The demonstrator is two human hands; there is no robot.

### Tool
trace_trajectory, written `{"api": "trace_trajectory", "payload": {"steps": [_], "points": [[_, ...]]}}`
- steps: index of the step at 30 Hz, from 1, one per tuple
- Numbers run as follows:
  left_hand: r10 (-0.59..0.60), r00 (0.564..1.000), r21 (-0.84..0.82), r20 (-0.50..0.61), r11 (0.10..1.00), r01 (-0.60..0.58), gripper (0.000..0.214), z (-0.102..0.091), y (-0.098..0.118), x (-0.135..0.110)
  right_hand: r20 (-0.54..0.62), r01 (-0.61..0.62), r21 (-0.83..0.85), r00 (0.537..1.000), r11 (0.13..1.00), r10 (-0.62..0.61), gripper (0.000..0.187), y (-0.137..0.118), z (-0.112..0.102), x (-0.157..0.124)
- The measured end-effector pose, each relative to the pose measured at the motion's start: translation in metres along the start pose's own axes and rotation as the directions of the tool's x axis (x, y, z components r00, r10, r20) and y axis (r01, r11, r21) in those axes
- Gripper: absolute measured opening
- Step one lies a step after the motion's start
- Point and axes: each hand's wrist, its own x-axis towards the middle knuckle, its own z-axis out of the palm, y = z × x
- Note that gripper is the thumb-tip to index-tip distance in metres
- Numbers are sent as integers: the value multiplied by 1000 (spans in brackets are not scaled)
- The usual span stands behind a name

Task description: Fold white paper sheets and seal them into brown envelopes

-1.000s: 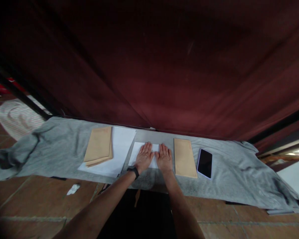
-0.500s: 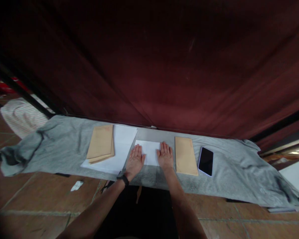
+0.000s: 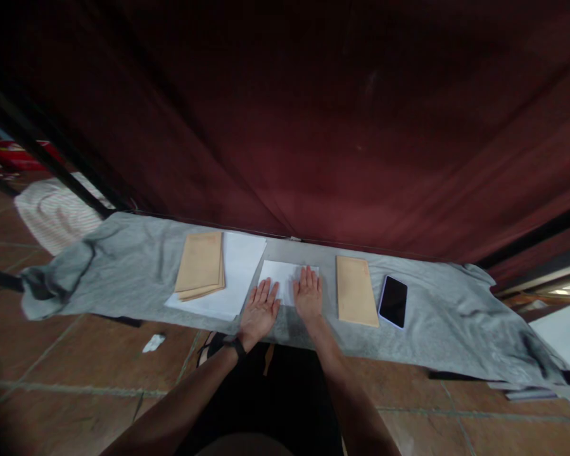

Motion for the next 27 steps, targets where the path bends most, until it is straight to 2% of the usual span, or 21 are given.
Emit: {"api": "trace_trajectory", "payload": {"steps": [4, 7, 17, 27], "points": [[19, 1000, -4, 11, 1000, -19, 57, 2, -1, 0, 88, 168, 80, 981, 982, -175, 53, -31, 2, -12], [16, 1000, -9, 14, 1000, -16, 57, 3, -1, 0, 109, 177, 64, 977, 982, -183, 52, -36, 1, -15], [-5, 1000, -74, 5, 997, 5, 56, -2, 2, -2, 104, 122, -41, 988, 992, -117, 55, -3, 1, -13], [-9, 1000, -129, 4, 992, 9, 55, -3, 6, -1, 50, 43, -109, 998, 993, -38, 59, 35, 1, -19]]}}
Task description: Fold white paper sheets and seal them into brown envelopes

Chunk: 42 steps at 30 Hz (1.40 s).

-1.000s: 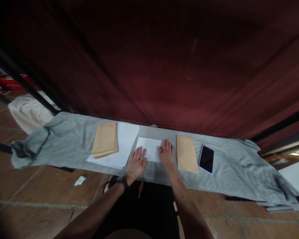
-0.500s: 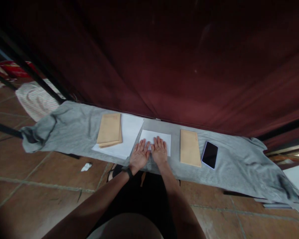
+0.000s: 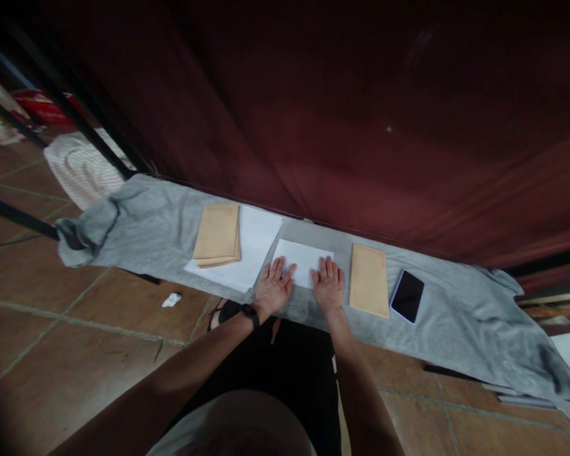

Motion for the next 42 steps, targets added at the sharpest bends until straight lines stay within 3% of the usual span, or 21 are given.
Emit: {"api": "trace_trajectory", "payload": {"steps": [9, 15, 20, 24, 42], "points": [[12, 999, -6, -39, 1000, -12, 54, -1, 1, 0, -41, -16, 25, 999, 1000, 17, 60, 19, -1, -4], [23, 998, -5, -64, 1000, -23, 52, -5, 1, -2, -96, -79, 90, 992, 993, 87, 59, 1, -5, -4], [46, 996, 24, -72, 999, -44, 54, -4, -3, -2, 0, 120, 192, 992, 974, -122, 56, -38, -8, 3], [51, 996, 42, -77, 998, -48, 54, -1, -5, -1, 47, 172, 201, 982, 964, -185, 54, -52, -5, 11], [49, 997, 98, -58, 994, -43, 56, -4, -5, -1, 53, -54, 90, 997, 994, 49, 57, 5, 0, 48]]}}
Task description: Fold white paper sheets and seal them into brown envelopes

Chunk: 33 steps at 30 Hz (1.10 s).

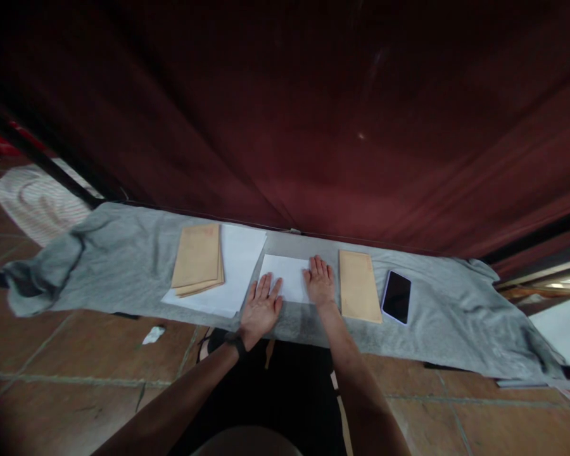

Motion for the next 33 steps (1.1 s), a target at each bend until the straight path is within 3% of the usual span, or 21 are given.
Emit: {"api": "trace_trajectory", "payload": {"steps": [4, 8, 11, 24, 33], "points": [[1, 1000, 7, 2, 1000, -1, 57, -1, 0, 0, -28, 6, 60, 1000, 998, -5, 57, -11, -6, -6], [1, 1000, 13, 15, 1000, -1, 59, 1, 0, 1, 18, 280, 220, 957, 934, -291, 52, -43, -3, -19], [-1, 1000, 15, 29, 1000, 1, 60, 1, 0, 1, 62, 357, 231, 923, 905, -379, 49, -61, 0, -22], [-10, 1000, 3, -17, 1000, 10, 62, 0, 1, 1, 81, 240, 77, 966, 968, -246, 49, -56, 10, 31], [-13, 998, 2, -55, 1000, 13, 60, 2, 0, 1, 141, 163, 93, 974, 982, -175, 44, -8, -12, 44]]}}
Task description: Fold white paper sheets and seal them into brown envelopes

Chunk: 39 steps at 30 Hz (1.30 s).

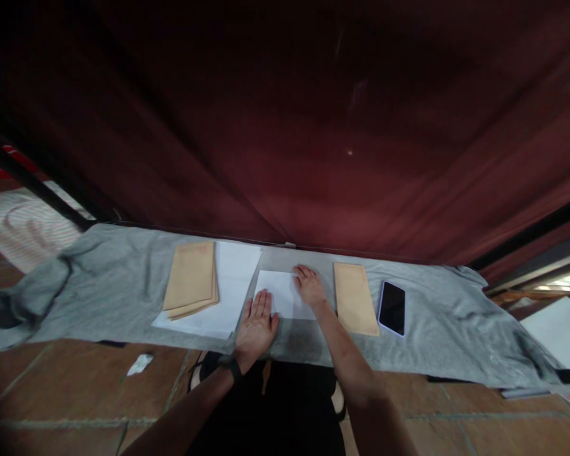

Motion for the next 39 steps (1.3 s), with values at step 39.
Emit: {"api": "trace_trajectory", "payload": {"steps": [39], "points": [[180, 984, -151, -3, 972, -178, 47, -6, 1, 8, 283, -478, 795, 836, 373, 470, 21, 12, -16, -115]]}}
